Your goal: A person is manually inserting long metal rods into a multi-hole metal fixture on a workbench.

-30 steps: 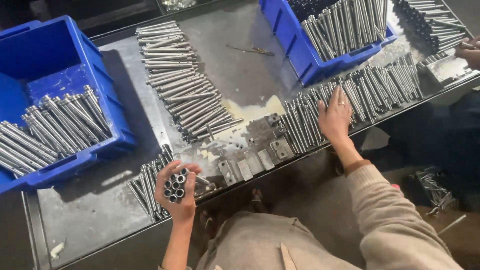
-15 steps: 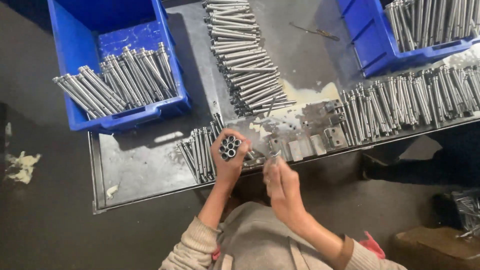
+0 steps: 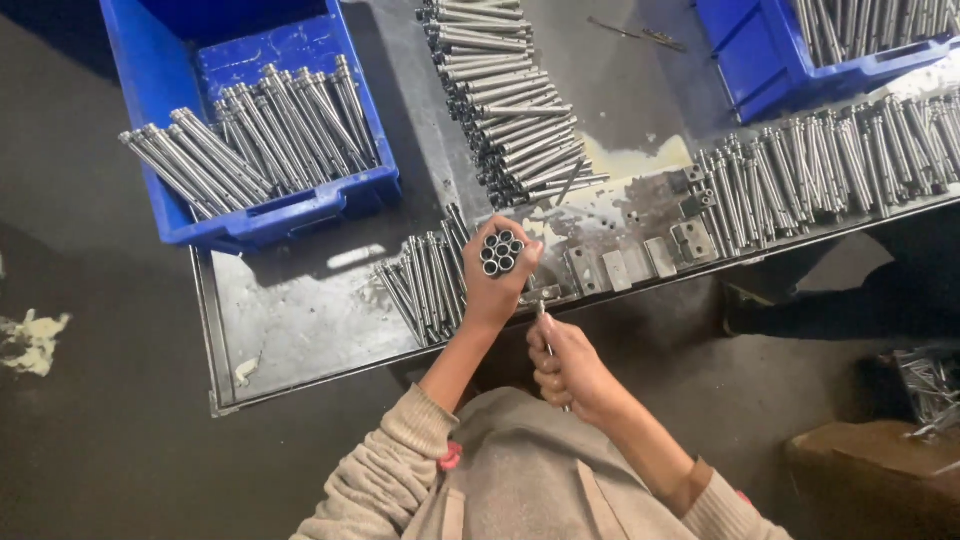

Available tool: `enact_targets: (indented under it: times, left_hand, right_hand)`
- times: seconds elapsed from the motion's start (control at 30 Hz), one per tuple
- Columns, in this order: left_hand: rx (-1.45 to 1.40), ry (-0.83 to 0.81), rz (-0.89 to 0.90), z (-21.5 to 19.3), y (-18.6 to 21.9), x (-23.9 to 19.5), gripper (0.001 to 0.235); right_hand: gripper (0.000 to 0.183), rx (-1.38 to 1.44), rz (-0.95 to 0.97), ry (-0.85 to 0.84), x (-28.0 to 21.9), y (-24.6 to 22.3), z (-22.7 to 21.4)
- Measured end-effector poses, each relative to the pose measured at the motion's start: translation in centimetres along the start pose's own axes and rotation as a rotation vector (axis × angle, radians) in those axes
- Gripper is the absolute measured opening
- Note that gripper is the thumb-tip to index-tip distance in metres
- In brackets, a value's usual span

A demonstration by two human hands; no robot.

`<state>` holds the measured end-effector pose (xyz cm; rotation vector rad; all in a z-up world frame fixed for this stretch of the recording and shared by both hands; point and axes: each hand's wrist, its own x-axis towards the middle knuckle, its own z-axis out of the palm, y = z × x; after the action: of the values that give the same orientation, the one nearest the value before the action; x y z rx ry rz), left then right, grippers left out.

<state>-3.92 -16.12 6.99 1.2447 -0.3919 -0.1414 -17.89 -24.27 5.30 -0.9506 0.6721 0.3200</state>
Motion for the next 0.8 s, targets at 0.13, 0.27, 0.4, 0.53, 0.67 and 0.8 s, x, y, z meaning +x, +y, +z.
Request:
enact_targets:
  times: [0.13, 0.27, 0.4, 0.53, 0.67, 0.8]
  left_hand:
    - [0.002, -0.031, -0.014, 0.3, -0.1, -0.4, 0.015]
    - [0.14, -0.046, 0.026, 1.3, -0.9, -0.8, 0.018]
    - [0.171, 0.026, 0.015, 1.2, -2.6, -1.2, 0.01]
    - [0.212, 0.025, 0.045, 1.7, -1.5, -1.1, 0.006]
    - [0.307, 0.096, 0.062, 2.1, -2.2, -1.3, 0.007]
    - [0.341, 0.128, 0.056, 2.3, -1.4, -1.4, 0.01]
  right_hand:
    - [0.036, -0.874, -0.462, -0.139, -3.0, -0.1, -0.2]
    - [0.022, -1.038, -0.588, 0.235, -1.3, -1.9, -6.4]
    - [0.017, -1.463, -1.09, 0.534, 3.0, -5.9, -11.9]
    - [0.011, -1.574, -0.977, 0.181, 3.4, -7.5, -13.0]
    - [0.014, -1.682, -0.937, 0.122, 4.8, -6.6, -14.3]
    - [0.015, -1.664, -1.016, 0.176, 5.8, -5.2, -14.8]
